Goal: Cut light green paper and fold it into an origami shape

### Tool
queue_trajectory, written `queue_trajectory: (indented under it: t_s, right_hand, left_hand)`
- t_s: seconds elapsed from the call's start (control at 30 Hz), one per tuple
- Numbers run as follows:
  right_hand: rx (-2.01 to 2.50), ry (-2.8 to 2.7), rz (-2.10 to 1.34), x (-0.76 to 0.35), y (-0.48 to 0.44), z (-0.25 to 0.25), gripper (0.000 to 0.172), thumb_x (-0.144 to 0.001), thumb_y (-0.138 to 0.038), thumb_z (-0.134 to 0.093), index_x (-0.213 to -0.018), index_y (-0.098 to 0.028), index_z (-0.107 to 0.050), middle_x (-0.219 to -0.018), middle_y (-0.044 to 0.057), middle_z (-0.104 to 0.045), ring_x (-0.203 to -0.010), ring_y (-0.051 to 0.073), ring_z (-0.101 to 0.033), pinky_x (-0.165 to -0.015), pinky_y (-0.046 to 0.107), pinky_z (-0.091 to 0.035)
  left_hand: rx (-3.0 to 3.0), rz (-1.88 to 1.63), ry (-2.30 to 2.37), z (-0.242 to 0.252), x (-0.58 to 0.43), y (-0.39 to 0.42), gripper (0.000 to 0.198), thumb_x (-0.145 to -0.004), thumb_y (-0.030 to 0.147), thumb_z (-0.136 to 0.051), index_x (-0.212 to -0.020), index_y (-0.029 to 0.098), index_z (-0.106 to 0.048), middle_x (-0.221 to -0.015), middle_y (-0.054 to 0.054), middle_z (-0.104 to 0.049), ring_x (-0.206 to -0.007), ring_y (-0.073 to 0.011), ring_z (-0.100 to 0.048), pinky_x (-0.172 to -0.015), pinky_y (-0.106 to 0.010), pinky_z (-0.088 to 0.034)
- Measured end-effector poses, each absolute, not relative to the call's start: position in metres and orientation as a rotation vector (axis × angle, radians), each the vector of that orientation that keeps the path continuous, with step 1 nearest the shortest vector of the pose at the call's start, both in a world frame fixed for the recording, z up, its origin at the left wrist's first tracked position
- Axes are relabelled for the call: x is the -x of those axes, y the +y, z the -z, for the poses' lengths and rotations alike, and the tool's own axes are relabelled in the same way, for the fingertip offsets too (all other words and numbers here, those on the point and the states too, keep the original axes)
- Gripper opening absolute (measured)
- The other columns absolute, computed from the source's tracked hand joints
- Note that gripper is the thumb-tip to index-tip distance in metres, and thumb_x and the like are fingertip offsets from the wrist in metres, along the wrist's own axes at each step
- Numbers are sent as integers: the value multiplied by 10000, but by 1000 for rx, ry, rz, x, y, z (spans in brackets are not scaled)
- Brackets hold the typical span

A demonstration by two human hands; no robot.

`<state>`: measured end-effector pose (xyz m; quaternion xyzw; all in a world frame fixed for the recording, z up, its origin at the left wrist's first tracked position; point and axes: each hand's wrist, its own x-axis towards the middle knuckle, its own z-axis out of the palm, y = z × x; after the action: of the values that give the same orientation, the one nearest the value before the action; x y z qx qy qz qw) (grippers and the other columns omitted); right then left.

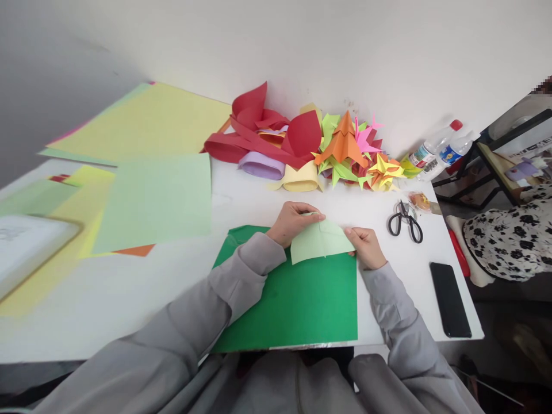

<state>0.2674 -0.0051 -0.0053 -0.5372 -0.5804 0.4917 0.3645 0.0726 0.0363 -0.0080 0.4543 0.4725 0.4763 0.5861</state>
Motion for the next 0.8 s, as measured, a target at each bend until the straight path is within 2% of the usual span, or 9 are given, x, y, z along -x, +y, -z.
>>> queue_trajectory:
  t_s: [0.17,0.3,0.57,0.7,0.8]
  right_hand:
    - [1324,-1497,-1150,-269,-3,9,595,-748,-541,-612,-431,-211,-232,-450,-70,-172,-438,62,-160,-433,249,-108]
    - [1294,-1457,-1177,-268,-4,12,612,-732,-532,-639,-437,-210,-210,-470,-70,-152,-455,60,-138,-448,254,-96]
    - [1216,-1225,-1229,-275,1,14,634,-826,-597,-487,-358,-191,-354,-321,-58,-270,-353,67,-241,-417,249,-169]
    - [1248,-1281,-1371,-274,0,12,521,-767,-603,-563,-491,-161,-543,-411,-30,-457,-404,82,-359,-434,236,-239]
    - [1230,-1424,-1552,-272,-3,5,421,-690,-555,-674,-625,-145,-603,-526,-32,-517,-480,84,-394,-477,230,-270]
  left_hand:
    - [-1011,-1093,1081,9,-72,37,270,-457,337,-831,-604,146,-710,-595,-18,-669,-555,-128,-560,-537,-250,-441]
    - [-990,-1088,1074,9,-73,37,263,-451,314,-835,-605,141,-710,-597,-17,-667,-559,-125,-558,-541,-246,-438]
    - [-917,-1025,1036,6,-66,41,262,-453,319,-832,-592,147,-692,-555,5,-639,-516,-115,-542,-524,-250,-434]
    - [-1046,-951,998,6,-71,37,262,-473,330,-820,-612,142,-702,-603,-20,-670,-576,-142,-580,-563,-262,-457]
    - [-1192,-900,985,6,-77,32,257,-502,348,-802,-607,136,-702,-613,-34,-680,-610,-156,-595,-583,-262,-461]
